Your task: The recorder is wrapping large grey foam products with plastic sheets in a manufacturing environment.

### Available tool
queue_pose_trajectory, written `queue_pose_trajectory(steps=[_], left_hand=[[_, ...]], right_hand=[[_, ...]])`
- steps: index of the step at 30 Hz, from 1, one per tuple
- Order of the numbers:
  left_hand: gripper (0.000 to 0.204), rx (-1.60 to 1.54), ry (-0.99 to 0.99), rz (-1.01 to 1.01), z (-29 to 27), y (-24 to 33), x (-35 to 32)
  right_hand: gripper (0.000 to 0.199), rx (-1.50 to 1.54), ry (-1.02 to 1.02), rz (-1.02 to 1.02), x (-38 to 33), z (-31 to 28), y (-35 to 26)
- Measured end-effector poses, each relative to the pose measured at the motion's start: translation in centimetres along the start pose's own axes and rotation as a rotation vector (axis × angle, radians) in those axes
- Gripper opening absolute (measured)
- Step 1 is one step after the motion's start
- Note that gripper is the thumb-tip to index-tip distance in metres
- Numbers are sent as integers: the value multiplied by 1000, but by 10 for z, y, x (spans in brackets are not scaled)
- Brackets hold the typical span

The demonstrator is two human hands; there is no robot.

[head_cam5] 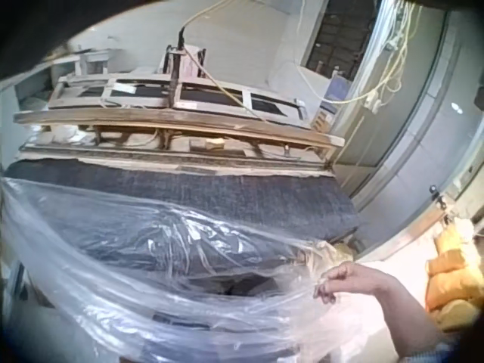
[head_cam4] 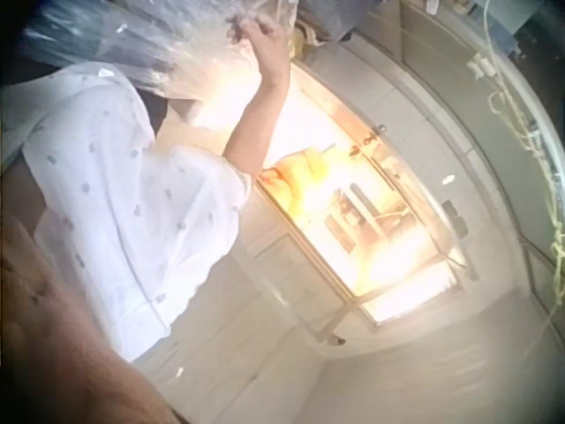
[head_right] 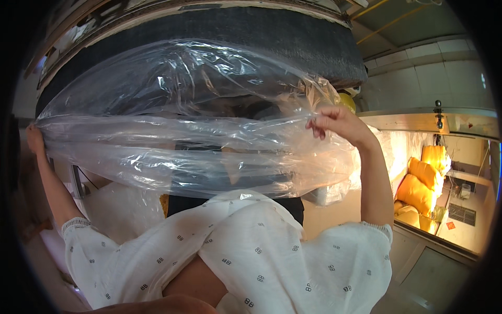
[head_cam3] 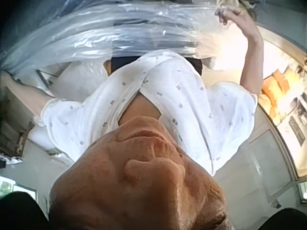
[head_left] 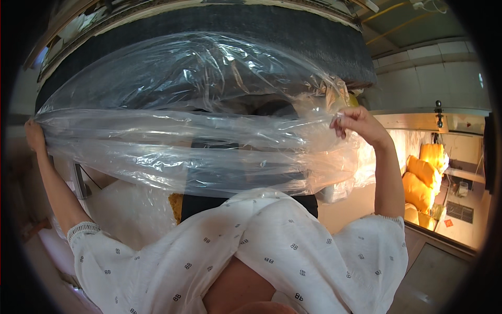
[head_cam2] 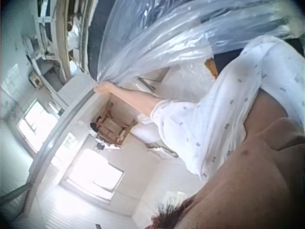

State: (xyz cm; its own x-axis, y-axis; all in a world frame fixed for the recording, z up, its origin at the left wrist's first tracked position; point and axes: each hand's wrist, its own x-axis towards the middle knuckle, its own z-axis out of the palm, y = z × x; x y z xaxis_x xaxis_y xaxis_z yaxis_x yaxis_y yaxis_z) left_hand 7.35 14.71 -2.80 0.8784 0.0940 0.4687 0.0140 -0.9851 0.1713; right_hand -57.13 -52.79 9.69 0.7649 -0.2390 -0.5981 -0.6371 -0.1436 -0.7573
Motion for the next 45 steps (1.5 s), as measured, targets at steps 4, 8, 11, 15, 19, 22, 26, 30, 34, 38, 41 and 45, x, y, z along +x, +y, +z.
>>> queue_pose_trajectory(steps=[4, 8, 11, 15, 19, 22, 26, 30, 34, 38, 41, 45], left_hand=[[42, 27, 22, 89, 3, -24, 21], [39, 81, 17, 86, 11, -8, 15], [39, 128, 50, 148, -1, -39, 30], [40, -86, 186, -19, -42, -56, 43], [42, -362, 152, -45, -105, -65, 44], [42, -452, 199, -40, -144, -81, 38], [39, -827, 103, -137, -181, -116, 26], [40, -1082, -35, -399, -178, -140, -6], [38, -1111, -56, -315, -144, -86, -18], [24, -1359, 92, -483, -141, 99, -47], [42, -309, 178, 10, -115, 127, -49], [30, -699, 228, -98, -27, 230, -80]], right_hand=[[16, 409, 215, -205, 25, -13, 8], [15, 225, 327, -109, 38, -3, 4], [13, 176, 590, -333, 66, 10, 16], [13, 204, 666, -421, 78, 16, 21], [14, -45, 822, -511, 79, 23, 14], [16, -226, 900, -545, 78, 21, 8], [18, -446, 963, -585, 80, 18, 2], [18, -486, 741, -593, 90, -10, 3], [14, 80, 590, -772, 87, -63, -29], [17, 537, 781, -952, 76, -176, -84], [20, -525, 1441, -896, 82, -227, -104], [26, -526, 1280, -726, 189, -260, 31]])
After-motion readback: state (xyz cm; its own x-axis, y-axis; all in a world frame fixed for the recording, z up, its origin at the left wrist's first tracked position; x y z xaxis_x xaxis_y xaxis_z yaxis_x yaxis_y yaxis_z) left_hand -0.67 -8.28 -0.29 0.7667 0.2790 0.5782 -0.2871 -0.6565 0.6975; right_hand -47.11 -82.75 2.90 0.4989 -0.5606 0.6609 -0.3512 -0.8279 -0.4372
